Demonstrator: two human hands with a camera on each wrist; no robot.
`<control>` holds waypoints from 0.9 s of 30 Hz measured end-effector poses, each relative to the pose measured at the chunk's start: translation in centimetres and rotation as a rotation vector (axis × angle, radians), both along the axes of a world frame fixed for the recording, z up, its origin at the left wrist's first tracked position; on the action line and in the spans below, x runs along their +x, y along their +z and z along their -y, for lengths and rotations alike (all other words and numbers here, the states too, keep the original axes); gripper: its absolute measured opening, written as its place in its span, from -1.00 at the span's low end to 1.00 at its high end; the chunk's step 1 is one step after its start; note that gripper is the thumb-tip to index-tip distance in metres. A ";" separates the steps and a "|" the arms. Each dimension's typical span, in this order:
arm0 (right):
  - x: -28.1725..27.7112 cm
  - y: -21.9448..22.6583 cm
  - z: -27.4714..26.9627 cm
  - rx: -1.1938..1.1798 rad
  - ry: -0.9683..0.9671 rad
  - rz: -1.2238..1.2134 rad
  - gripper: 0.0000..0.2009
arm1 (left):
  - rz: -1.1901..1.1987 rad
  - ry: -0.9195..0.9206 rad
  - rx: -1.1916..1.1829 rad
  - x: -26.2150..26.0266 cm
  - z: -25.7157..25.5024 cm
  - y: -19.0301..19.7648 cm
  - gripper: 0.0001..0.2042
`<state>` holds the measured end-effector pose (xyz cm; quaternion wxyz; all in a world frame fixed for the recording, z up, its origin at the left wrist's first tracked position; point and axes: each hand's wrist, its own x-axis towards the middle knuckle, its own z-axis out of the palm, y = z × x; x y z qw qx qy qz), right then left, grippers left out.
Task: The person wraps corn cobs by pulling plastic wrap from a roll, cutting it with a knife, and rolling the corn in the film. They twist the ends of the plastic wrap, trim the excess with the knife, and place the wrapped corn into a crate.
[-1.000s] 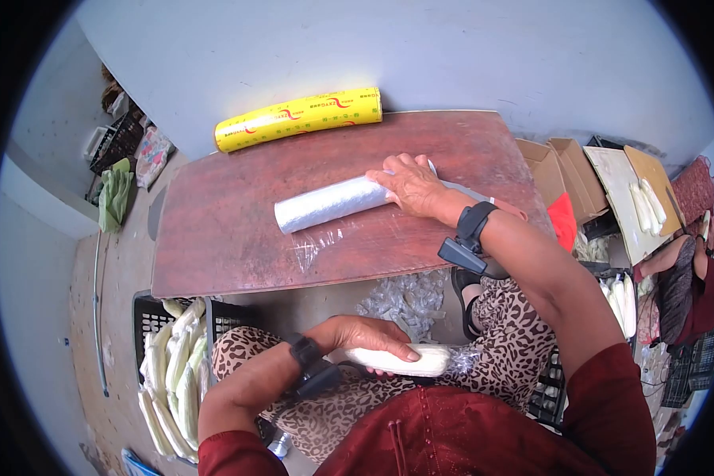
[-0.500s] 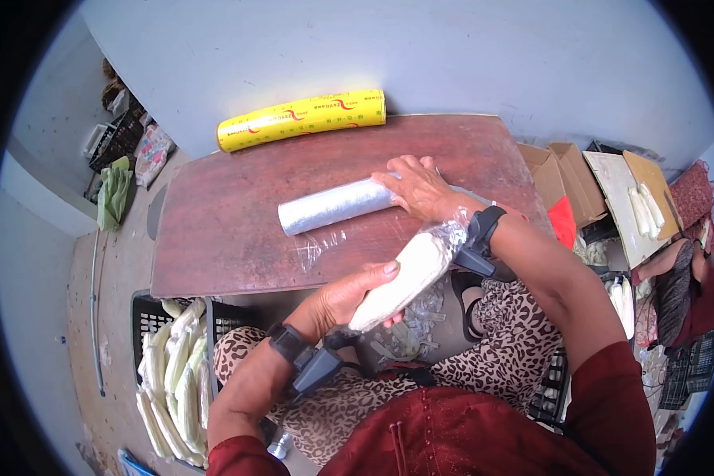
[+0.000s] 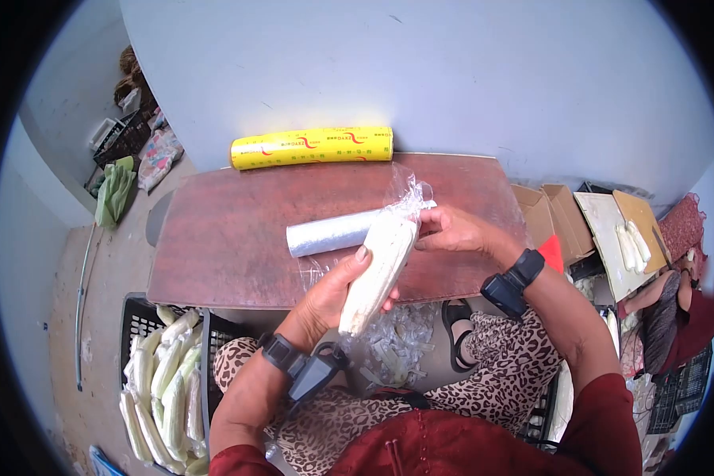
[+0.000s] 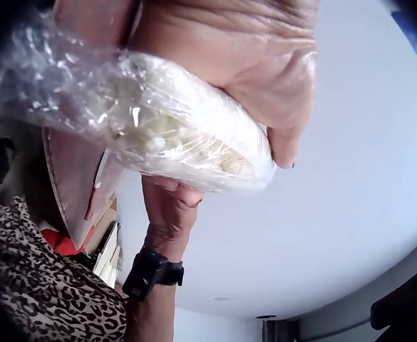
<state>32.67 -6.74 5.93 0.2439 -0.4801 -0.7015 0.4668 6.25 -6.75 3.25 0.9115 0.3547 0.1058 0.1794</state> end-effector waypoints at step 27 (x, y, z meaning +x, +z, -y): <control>22.9 5.1 6.9 -0.081 -0.722 0.244 -0.52 | -0.396 0.098 0.618 3.5 0.9 -0.2 -0.45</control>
